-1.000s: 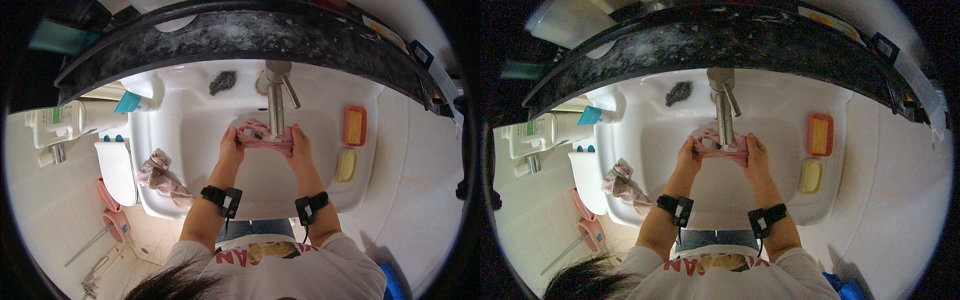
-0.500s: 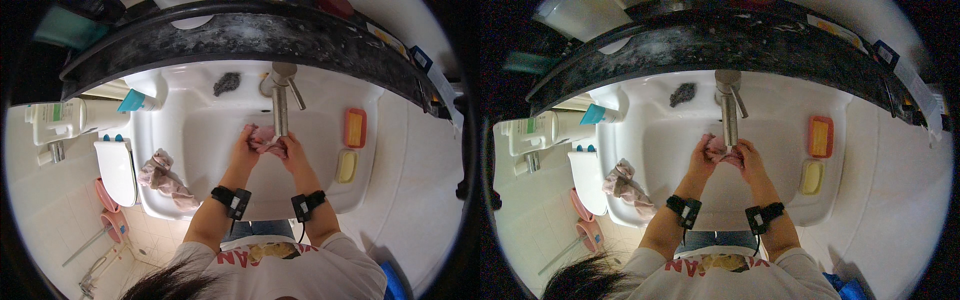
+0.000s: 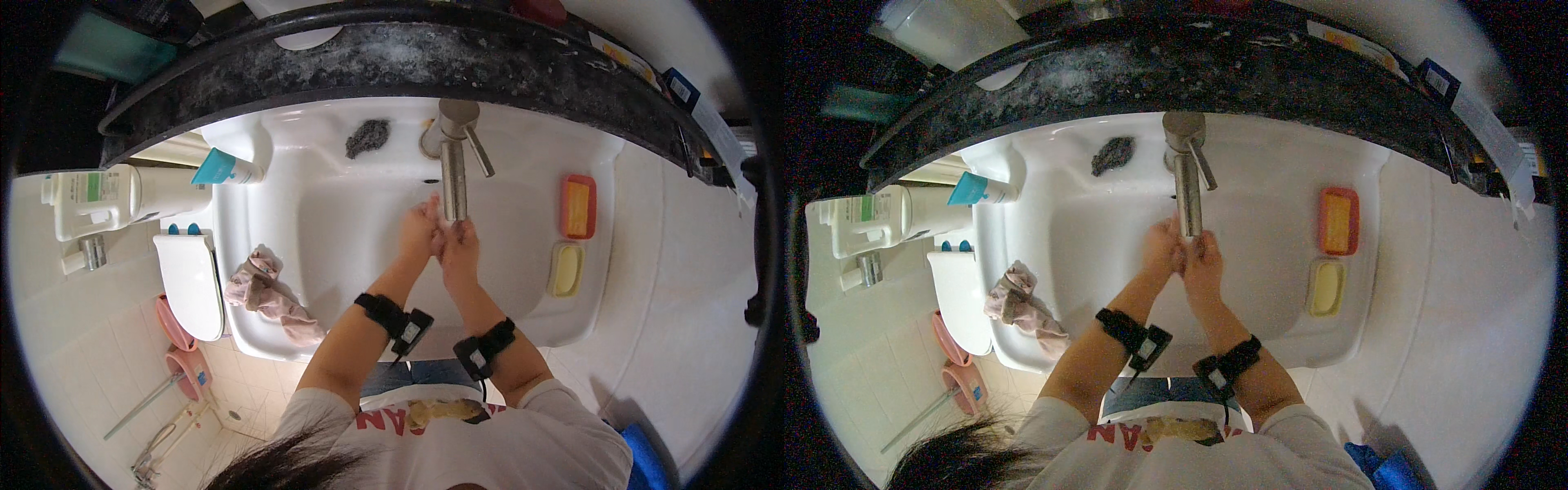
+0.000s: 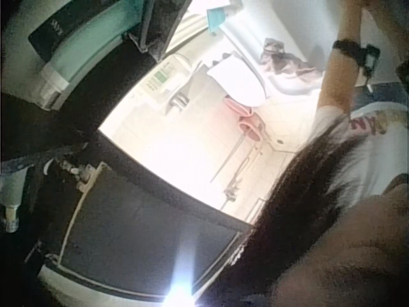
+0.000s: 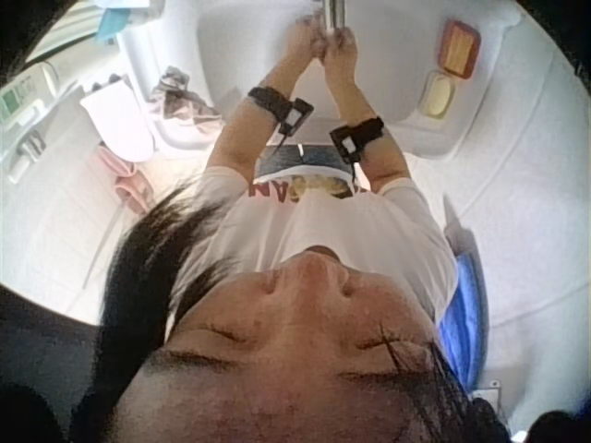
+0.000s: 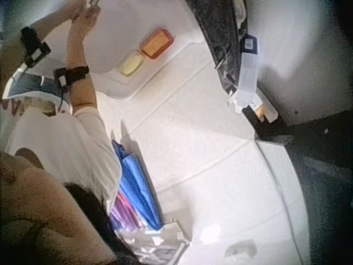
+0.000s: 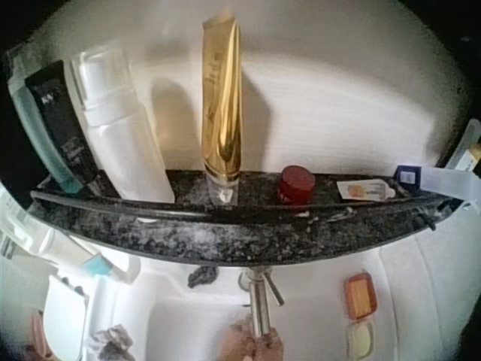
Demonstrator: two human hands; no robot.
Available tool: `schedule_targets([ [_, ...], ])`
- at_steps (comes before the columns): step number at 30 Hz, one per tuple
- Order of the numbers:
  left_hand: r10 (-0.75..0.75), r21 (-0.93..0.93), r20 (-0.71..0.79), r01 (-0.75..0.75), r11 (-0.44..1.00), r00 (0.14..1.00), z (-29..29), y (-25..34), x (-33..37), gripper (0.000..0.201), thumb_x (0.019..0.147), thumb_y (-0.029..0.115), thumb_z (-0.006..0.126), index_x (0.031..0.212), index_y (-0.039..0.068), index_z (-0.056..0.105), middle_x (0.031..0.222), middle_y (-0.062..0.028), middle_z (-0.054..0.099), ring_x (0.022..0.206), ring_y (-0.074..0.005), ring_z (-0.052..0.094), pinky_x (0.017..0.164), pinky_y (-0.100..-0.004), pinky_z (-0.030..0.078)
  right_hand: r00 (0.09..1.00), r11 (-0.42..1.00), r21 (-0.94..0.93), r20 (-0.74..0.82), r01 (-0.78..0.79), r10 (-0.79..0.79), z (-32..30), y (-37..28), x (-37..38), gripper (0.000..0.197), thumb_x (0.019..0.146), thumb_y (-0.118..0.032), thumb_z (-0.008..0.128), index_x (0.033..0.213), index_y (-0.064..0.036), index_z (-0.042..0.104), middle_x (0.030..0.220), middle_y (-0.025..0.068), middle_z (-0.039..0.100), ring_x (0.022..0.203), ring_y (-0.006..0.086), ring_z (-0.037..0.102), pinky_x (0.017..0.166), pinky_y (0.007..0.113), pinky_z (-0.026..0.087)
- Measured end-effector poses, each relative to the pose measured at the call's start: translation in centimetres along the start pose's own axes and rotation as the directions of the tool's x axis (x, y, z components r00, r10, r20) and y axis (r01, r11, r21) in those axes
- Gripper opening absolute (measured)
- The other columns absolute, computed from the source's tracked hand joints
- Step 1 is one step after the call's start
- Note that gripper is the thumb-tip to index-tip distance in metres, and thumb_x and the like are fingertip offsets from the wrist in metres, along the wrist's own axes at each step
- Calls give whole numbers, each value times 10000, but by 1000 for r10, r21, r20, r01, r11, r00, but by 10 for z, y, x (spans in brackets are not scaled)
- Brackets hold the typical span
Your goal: The person washes a small piece of cloth by hand in a bathroom sink. They wet the cloth, apply soap, scrub it, rinse it under running water, and wring it out.
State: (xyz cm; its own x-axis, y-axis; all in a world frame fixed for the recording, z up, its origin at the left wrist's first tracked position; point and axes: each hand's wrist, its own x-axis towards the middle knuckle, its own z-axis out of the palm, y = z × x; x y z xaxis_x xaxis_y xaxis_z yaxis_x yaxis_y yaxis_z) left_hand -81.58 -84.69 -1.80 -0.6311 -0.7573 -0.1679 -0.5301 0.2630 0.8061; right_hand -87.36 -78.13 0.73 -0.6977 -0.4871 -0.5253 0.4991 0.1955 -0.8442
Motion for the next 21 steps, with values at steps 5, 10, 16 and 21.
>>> schedule_targets([
  [5, -285, -84, 189, 305, 949, 940, 3, 4, 5, 404, 927, 322, 447, 793, -36, 576, 597, -128, 573, 495, -249, 579, 470, -363, 452, 992, 984, 139, -43, -112, 119, 1, -12, 0, 146, 927, -171, 501, 907, -27, 516, 636, -2, 474, 454, 78, 430, 367, 242, 349],
  [10, -426, -419, 242, 490, 765, 872, -6, -2, 7, 404, 939, 352, 441, 813, -11, 564, 642, -116, 600, 551, -229, 603, 492, -351, 473, 970, 973, 116, 169, -198, 177, 3, 0, -6, 195, 938, -209, 485, 895, -24, 529, 622, 0, 467, 461, 83, 437, 378, 227, 349],
  [16, -473, -903, 248, 378, 203, 845, -62, -33, 9, 252, 919, 299, 517, 959, 50, 497, 838, -66, 589, 714, -161, 596, 619, -288, 490, 1000, 924, -383, -20, 15, -24, -33, 20, 39, 308, 943, -309, 447, 975, -18, 541, 777, 97, 590, 623, 158, 537, 566, 309, 471],
  [21, -316, -898, 76, 202, 390, 946, -59, -24, -20, 203, 912, 238, 550, 1005, 64, 501, 882, -18, 567, 801, -117, 564, 689, -259, 461, 980, 832, -519, 118, 197, -158, -36, 33, 32, 324, 939, -322, 450, 1088, -38, 497, 912, 105, 588, 763, 202, 578, 698, 351, 485],
])
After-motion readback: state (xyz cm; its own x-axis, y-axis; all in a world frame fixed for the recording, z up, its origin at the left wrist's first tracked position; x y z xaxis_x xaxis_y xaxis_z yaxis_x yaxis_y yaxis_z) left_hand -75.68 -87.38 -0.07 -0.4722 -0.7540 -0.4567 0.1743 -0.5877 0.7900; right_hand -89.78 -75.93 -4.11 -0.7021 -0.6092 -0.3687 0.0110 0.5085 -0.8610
